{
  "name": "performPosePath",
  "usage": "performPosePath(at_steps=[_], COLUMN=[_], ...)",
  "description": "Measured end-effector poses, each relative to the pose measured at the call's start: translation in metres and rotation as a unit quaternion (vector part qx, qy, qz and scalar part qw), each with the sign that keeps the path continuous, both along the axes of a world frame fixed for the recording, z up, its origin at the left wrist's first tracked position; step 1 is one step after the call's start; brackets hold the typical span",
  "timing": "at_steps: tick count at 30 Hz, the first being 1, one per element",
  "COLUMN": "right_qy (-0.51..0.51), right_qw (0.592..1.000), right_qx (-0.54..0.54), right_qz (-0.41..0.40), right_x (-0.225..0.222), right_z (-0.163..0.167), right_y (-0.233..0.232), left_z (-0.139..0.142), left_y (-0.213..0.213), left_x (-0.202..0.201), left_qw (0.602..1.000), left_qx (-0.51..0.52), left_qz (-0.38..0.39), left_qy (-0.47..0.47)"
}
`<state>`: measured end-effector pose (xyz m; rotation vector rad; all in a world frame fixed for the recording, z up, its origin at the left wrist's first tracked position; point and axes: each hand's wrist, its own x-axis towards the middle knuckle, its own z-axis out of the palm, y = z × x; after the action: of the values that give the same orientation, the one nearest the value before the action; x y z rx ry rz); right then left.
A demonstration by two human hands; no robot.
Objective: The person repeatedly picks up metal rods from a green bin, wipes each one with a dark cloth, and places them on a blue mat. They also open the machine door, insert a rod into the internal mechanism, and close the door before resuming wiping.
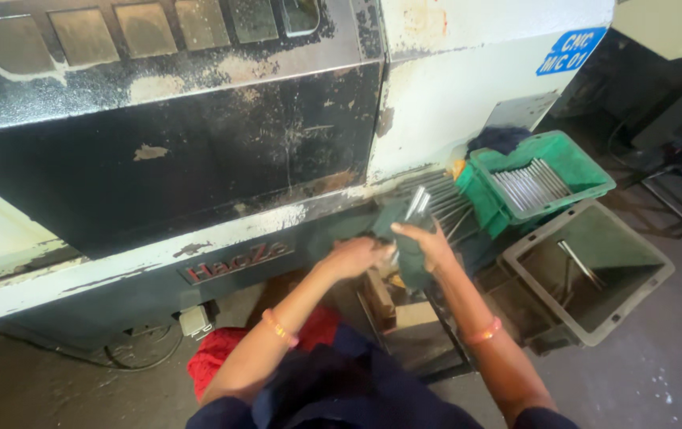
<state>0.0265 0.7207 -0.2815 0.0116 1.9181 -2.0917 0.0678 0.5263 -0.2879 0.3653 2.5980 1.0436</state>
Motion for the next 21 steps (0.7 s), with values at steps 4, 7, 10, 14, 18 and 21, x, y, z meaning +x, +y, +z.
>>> performPosePath(at_steps=[4, 7, 10, 14, 18, 21], right_qy=[0.202, 0.307, 0.418, 0.406, 0.211, 0.249], right_qw=[0.971, 0.925, 0.878, 0.876, 0.905, 0.903], right_qx=[0.104, 0.188, 0.171, 0.177, 0.289, 0.311], right_qz=[0.073, 0.119, 0.159, 0.192, 0.229, 0.165], right_x=[0.008, 0.014, 0.009, 0.003, 0.01, 0.017], right_z=[0.008, 0.007, 0.008, 0.003, -0.017, -0.03], right_y=[0.003, -0.003, -0.007, 0.006, 0.031, 0.048], left_z=[0.044, 0.059, 0.045, 0.013, 0.001, -0.001], left_y=[-0.019, -0.011, 0.008, 0.024, 0.021, -0.009], left_x=[0.025, 0.011, 0.0, -0.009, -0.041, -0.063], left_qw=[0.968, 0.934, 0.932, 0.921, 0.77, 0.665], left_qx=[0.039, 0.14, 0.222, 0.276, 0.61, 0.711], left_qz=[0.159, 0.071, 0.003, 0.019, 0.121, 0.213], left_qy=[0.19, 0.32, 0.287, 0.274, 0.144, 0.078])
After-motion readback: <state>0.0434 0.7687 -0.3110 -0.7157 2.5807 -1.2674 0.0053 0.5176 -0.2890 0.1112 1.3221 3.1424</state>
